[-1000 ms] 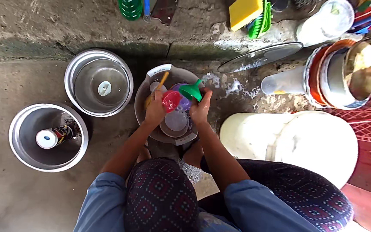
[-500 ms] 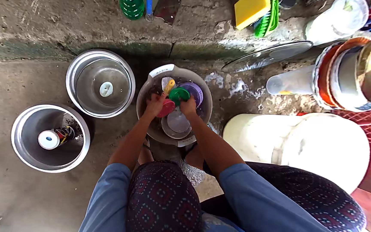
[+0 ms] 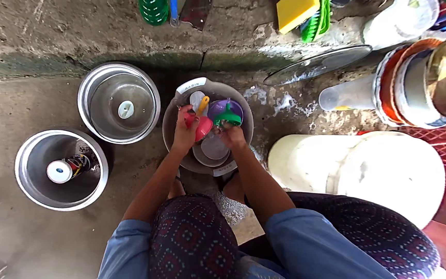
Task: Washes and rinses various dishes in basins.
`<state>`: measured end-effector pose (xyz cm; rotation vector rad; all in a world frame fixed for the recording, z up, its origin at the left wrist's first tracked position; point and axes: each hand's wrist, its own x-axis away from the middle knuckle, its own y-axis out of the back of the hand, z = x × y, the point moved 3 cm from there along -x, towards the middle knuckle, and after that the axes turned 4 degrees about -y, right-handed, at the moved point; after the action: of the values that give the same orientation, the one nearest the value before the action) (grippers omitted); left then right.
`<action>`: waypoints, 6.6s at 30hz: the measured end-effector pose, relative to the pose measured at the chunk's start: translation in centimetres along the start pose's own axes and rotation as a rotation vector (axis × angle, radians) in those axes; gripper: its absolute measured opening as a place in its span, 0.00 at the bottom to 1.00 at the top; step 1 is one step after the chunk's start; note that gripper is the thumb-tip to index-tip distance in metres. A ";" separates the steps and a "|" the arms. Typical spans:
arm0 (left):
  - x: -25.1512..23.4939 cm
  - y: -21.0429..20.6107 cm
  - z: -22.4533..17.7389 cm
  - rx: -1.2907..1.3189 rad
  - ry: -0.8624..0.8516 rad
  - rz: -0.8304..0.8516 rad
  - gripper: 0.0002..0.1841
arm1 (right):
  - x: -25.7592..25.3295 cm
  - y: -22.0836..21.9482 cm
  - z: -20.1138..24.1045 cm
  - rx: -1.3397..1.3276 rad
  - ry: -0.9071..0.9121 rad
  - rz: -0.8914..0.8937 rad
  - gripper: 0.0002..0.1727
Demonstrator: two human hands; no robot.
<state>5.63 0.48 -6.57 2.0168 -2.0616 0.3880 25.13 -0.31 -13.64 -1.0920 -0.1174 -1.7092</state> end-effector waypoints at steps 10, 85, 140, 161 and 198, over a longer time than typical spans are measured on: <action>0.6 -1.3 -0.6 -0.058 0.019 0.085 0.29 | 2.5 -1.4 -0.7 0.261 0.124 0.298 0.14; 11.0 14.6 -0.4 -0.815 0.150 0.153 0.33 | 5.4 -5.1 -7.3 2.110 -0.258 -0.022 0.35; 4.3 6.8 -10.1 -0.086 -0.104 0.068 0.13 | 4.2 -0.2 6.0 0.122 0.130 -0.002 0.15; 5.9 10.8 -9.7 -0.013 -0.134 -0.317 0.12 | 2.7 -7.4 -3.4 2.140 0.387 0.224 0.29; 9.0 0.3 -22.5 0.321 -0.217 -0.243 0.24 | 14.6 -6.1 11.9 0.077 0.198 0.536 0.20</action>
<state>4.61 -0.13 17.65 2.5690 -1.9353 0.4991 27.03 -1.45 5.99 -0.7993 0.2164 -1.3040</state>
